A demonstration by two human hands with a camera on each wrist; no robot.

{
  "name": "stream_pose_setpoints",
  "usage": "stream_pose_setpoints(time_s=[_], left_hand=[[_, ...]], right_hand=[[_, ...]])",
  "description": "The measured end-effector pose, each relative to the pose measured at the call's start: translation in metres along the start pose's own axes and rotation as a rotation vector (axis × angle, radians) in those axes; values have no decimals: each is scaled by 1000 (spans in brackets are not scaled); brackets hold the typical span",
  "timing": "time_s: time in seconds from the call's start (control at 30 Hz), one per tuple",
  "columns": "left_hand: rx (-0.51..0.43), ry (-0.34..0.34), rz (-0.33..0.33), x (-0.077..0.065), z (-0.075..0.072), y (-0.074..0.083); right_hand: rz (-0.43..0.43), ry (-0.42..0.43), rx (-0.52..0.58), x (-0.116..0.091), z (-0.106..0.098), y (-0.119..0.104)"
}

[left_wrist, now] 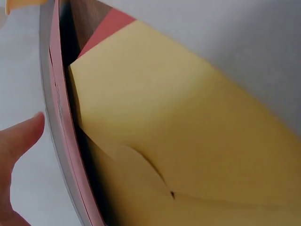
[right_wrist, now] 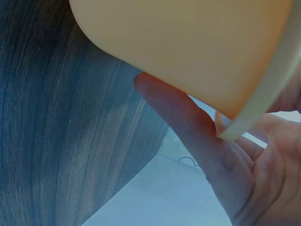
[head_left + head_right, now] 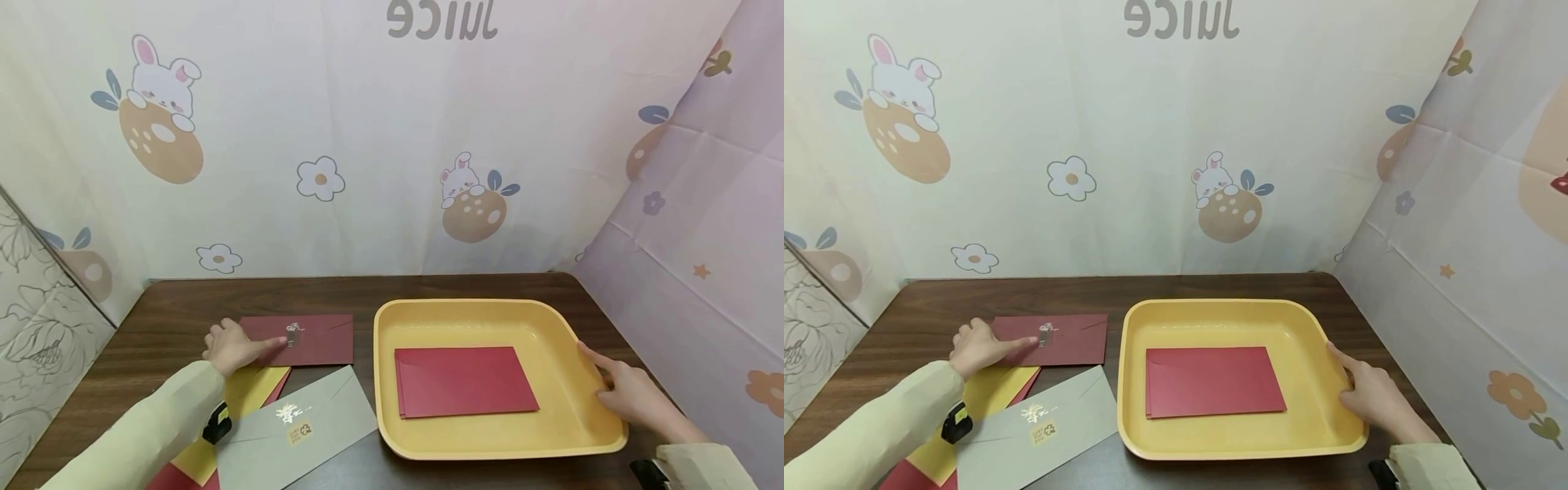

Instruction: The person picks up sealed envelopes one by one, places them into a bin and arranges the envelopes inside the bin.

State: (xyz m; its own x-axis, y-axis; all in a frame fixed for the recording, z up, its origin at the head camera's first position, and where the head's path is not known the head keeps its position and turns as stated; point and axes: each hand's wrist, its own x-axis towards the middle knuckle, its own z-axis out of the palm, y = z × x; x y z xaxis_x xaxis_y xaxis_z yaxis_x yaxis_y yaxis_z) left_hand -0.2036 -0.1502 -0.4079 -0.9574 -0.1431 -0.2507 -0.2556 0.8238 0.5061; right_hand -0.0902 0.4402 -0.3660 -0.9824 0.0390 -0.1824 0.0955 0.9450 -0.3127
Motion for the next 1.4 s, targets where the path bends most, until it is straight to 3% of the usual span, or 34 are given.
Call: stream_pose_setpoints(time_s=[0.27, 0.53, 0.83, 1.1, 1.4], left_hand=[[19, 8, -16, 1, 2, -3], [12, 86, -6, 1, 4, 0], [-148, 109, -12, 3, 2, 0], [-219, 164, 52, 3, -4, -4], [-325, 119, -15, 0, -15, -4]], right_hand=[[8, -10, 13, 0, 0, 0], [-5, -8, 16, -1, 0, -1], [-20, 19, -3, -3, 0, 0], [-4, -4, 15, -1, -1, -1], [-6, -9, 17, 0, 0, 0]])
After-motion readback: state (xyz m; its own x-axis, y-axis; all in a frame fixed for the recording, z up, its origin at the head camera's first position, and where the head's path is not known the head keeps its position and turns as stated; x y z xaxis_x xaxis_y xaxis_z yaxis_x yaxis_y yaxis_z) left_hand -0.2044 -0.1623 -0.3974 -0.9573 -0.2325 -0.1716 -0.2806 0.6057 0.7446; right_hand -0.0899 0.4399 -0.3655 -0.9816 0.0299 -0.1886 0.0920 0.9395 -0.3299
